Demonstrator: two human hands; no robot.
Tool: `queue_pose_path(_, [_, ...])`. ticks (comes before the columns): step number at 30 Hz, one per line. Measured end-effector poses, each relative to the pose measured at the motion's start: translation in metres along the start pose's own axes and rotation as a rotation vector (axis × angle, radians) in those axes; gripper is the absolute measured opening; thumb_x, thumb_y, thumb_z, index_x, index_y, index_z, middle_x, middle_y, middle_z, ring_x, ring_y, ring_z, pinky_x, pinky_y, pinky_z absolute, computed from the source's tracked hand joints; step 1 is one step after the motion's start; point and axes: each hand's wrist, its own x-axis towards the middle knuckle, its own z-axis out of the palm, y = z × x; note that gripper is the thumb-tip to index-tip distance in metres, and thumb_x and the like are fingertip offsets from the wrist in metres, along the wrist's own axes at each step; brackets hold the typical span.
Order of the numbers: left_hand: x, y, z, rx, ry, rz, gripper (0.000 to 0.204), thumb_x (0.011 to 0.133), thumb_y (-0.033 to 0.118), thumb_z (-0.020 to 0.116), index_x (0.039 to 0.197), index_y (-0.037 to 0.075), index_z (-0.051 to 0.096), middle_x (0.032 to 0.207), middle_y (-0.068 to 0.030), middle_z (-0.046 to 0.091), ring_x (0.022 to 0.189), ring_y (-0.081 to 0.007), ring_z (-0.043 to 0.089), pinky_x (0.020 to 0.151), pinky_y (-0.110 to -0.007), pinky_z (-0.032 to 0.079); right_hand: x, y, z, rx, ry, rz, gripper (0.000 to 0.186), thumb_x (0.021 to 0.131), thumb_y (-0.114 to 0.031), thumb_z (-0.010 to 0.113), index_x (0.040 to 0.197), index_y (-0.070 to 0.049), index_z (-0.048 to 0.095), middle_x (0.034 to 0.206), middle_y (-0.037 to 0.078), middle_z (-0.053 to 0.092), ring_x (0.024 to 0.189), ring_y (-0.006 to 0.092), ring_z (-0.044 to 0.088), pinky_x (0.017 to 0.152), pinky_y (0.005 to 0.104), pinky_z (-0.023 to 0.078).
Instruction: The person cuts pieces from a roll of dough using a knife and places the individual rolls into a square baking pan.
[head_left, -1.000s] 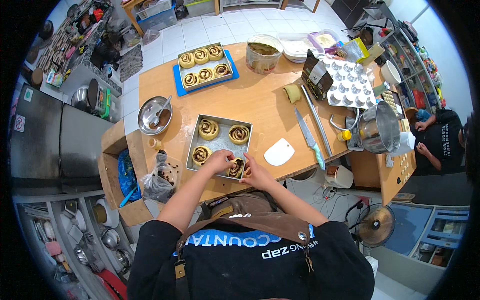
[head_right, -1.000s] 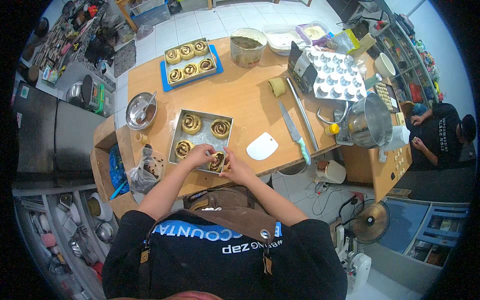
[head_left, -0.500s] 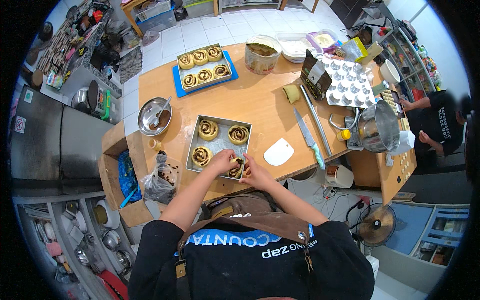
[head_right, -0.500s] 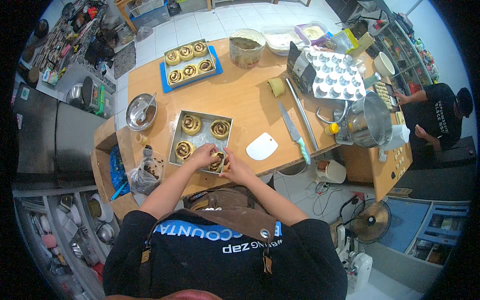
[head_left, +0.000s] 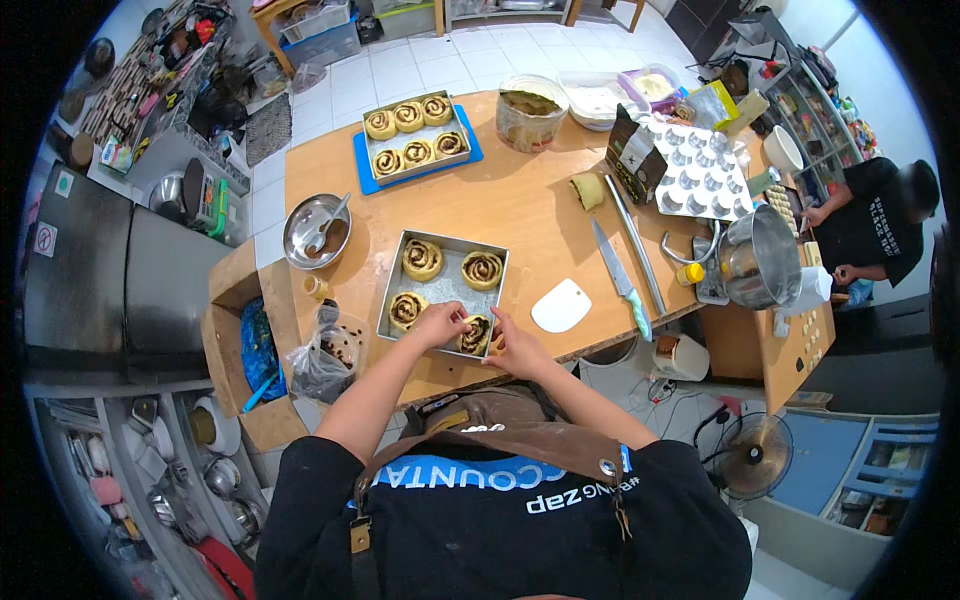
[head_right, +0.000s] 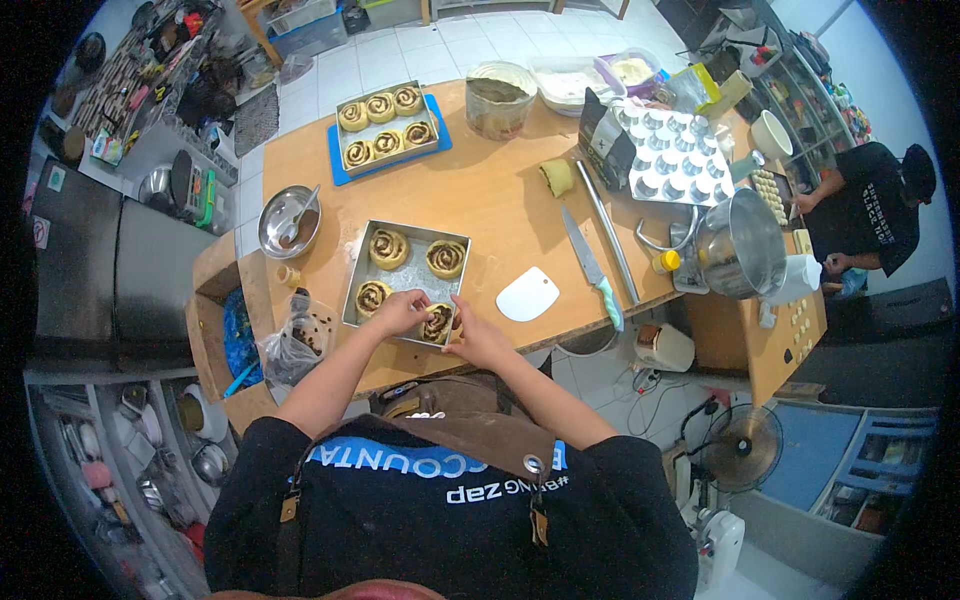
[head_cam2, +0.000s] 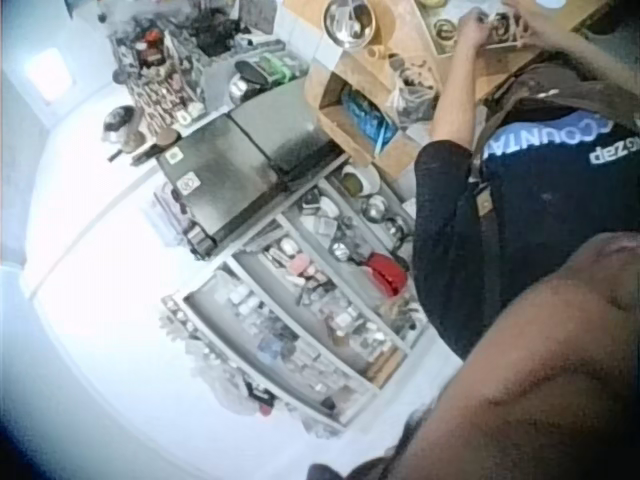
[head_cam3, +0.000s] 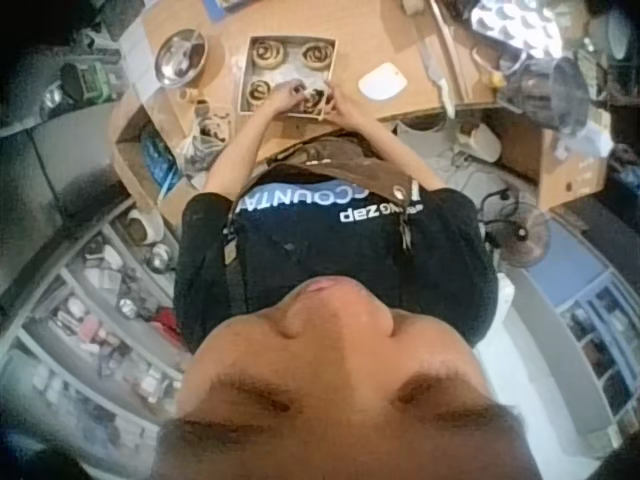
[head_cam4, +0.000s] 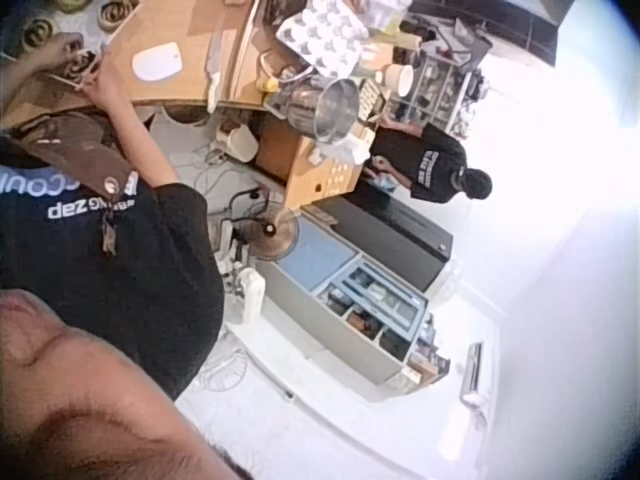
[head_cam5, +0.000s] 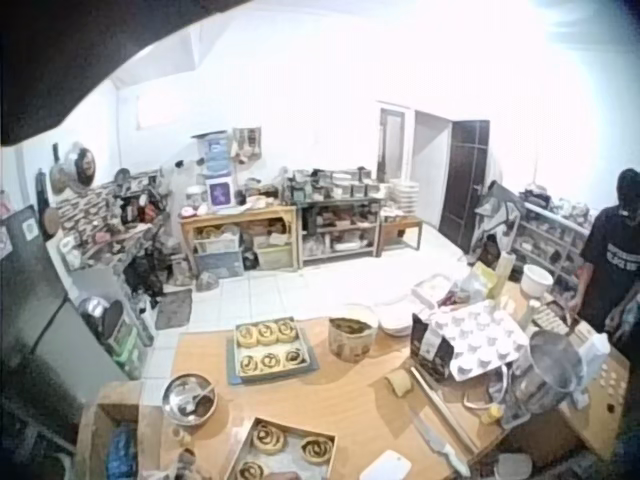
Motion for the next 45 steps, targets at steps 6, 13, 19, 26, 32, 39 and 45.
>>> queue_pose_path(6, [0.000, -0.002, -0.004, -0.149, -0.048, -0.040, 0.030, 0.077, 0.025, 0.074, 0.100, 0.007, 0.067, 0.085, -0.0096, 0.067, 0.079, -0.0206, 0.065, 0.074, -0.034, 0.052, -0.004, -0.009, -0.006, -0.260, 0.123, -0.144, 0.089, 0.068, -0.033, 0.081, 0.140, -0.011, 0.033, 0.109, 0.013, 0.059, 0.102, 0.0299, 0.058, 0.086, 0.0427, 0.045])
queue_pose_path(13, [-0.012, -0.001, -0.026, -0.119, -0.249, 0.092, 0.077, 0.069, 0.018, 0.077, 0.137, 0.015, 0.043, 0.115, -0.0152, 0.054, 0.086, -0.0200, 0.065, 0.080, -0.031, 0.052, 0.019, -0.033, -0.027, -0.463, 0.158, -0.344, 0.041, 0.074, -0.025, 0.071, 0.109, -0.007, 0.059, 0.102, 0.011, 0.059, 0.102, 0.0264, 0.057, 0.093, 0.0418, 0.041])
queue_pose_path(19, [-0.002, 0.011, -0.025, 0.127, -0.355, 0.060, 0.090, 0.062, 0.028, 0.083, 0.138, 0.011, 0.037, 0.109, -0.0148, 0.064, 0.102, -0.0317, 0.061, 0.089, -0.040, 0.048, 0.052, -0.050, -0.015, -0.818, -0.199, -0.147, 0.055, 0.072, -0.025, 0.073, 0.120, -0.008, 0.054, 0.110, 0.010, 0.062, 0.109, 0.0279, 0.057, 0.103, 0.0532, 0.033])
queue_pose_path(26, [-0.001, 0.000, -0.007, 0.160, -0.259, -0.005, 0.077, 0.067, 0.041, 0.080, 0.125, 0.004, 0.046, 0.108, -0.0175, 0.064, 0.102, -0.0332, 0.060, 0.087, -0.041, 0.048, 0.056, -0.059, 0.007, -0.914, -0.218, 0.069, 0.042, 0.080, -0.030, 0.067, 0.115, -0.011, 0.056, 0.108, 0.010, 0.064, 0.102, 0.0257, 0.063, 0.098, 0.0664, 0.028])
queue_pose_path(32, [-0.007, 0.005, -0.012, 0.105, -0.288, -0.007, 0.070, 0.069, 0.046, 0.077, 0.119, 0.003, 0.052, 0.104, -0.0160, 0.065, 0.099, -0.0315, 0.062, 0.085, -0.040, 0.048, 0.053, -0.048, 0.005, -0.878, -0.203, -0.005, 0.043, 0.079, -0.033, 0.068, 0.116, -0.013, 0.056, 0.102, 0.009, 0.065, 0.099, 0.0254, 0.063, 0.097, 0.0630, 0.029])
queue_pose_path(39, [-0.006, -0.003, -0.005, 0.047, -0.247, -0.032, 0.073, 0.067, 0.045, 0.080, 0.122, 0.007, 0.052, 0.102, -0.0154, 0.064, 0.097, -0.0301, 0.062, 0.085, -0.039, 0.048, 0.058, -0.053, -0.015, -0.700, -0.378, -0.021, 0.058, 0.074, -0.033, 0.074, 0.125, -0.014, 0.053, 0.117, 0.007, 0.060, 0.112, 0.0245, 0.057, 0.096, 0.0560, 0.033])
queue_pose_path(45, [0.000, -0.010, 0.002, 0.019, -0.087, 0.159, 0.062, 0.065, 0.033, 0.083, 0.116, 0.011, 0.058, 0.103, -0.0134, 0.061, 0.097, -0.0277, 0.060, 0.086, -0.037, 0.048, 0.062, -0.050, -0.037, -0.694, -0.395, 0.023, 0.041, 0.077, -0.021, 0.068, 0.117, -0.016, 0.060, 0.115, 0.008, 0.062, 0.112, 0.0266, 0.057, 0.094, 0.0519, 0.039])
